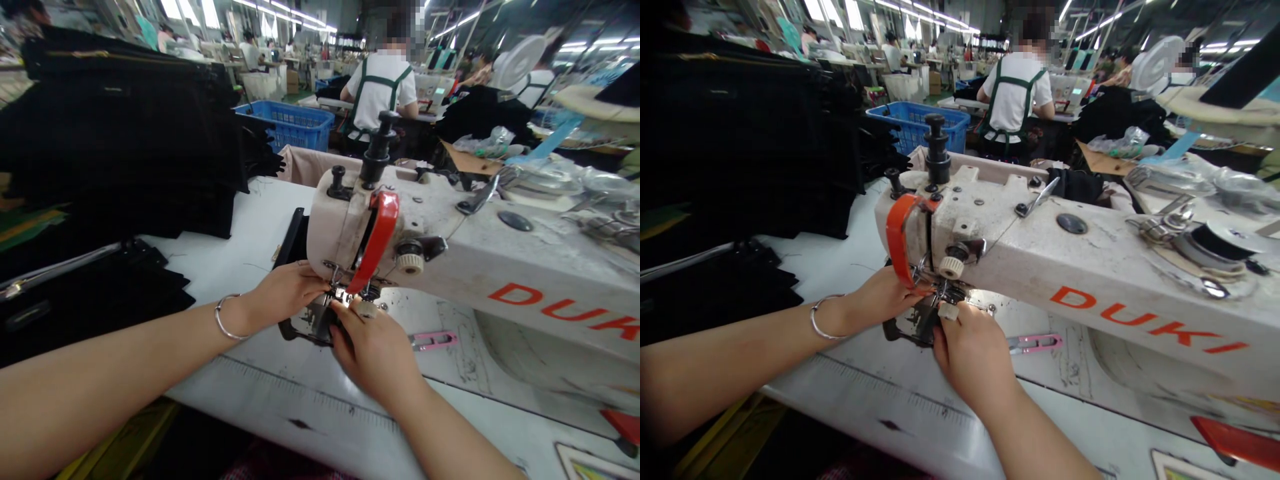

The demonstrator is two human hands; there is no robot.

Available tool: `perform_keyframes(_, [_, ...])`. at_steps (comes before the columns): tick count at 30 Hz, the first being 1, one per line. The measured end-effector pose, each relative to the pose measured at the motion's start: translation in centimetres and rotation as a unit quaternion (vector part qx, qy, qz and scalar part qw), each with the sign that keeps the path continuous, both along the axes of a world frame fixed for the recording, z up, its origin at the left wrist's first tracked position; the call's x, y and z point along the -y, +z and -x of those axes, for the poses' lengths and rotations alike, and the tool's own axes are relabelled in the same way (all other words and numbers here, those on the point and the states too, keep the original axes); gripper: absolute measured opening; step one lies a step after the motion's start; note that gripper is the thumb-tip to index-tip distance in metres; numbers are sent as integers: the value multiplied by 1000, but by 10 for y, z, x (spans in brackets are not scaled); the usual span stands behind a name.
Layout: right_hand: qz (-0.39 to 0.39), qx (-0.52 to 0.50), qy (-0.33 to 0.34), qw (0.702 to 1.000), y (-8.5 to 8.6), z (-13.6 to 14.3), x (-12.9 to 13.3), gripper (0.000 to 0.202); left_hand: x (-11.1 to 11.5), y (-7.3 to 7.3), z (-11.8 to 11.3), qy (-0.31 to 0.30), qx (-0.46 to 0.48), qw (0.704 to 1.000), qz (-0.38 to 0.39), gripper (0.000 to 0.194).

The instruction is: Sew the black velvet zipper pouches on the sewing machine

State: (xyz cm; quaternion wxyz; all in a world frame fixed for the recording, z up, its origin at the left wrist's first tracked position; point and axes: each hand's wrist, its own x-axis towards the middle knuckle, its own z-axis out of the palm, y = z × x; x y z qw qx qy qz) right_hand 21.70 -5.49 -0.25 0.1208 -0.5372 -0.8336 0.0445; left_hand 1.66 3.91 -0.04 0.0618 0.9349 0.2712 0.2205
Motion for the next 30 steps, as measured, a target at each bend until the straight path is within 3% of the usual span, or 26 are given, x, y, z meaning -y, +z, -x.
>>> perform_keyframes(9, [2, -2, 0, 1000, 5, 2, 1, 38, -2, 1, 0, -3, -10, 1000, 15, 18])
perform_keyframes(13, [1, -12, -2, 1000, 5, 1, 2, 37, 8, 13, -5, 10, -29, 999, 32, 20])
perform_keyframes(18, [12, -38, 12, 999, 6, -3, 4, 36, 32, 27, -2, 40, -82, 989, 114, 16])
perform_keyframes(25, [23, -59, 25, 998, 8, -7, 6, 32, 41, 17, 16, 10, -57, 991, 125, 28])
perform_keyframes(30, [5, -94, 82, 992, 3, -16, 4, 27, 66, 18, 11, 49, -56, 986, 150, 35])
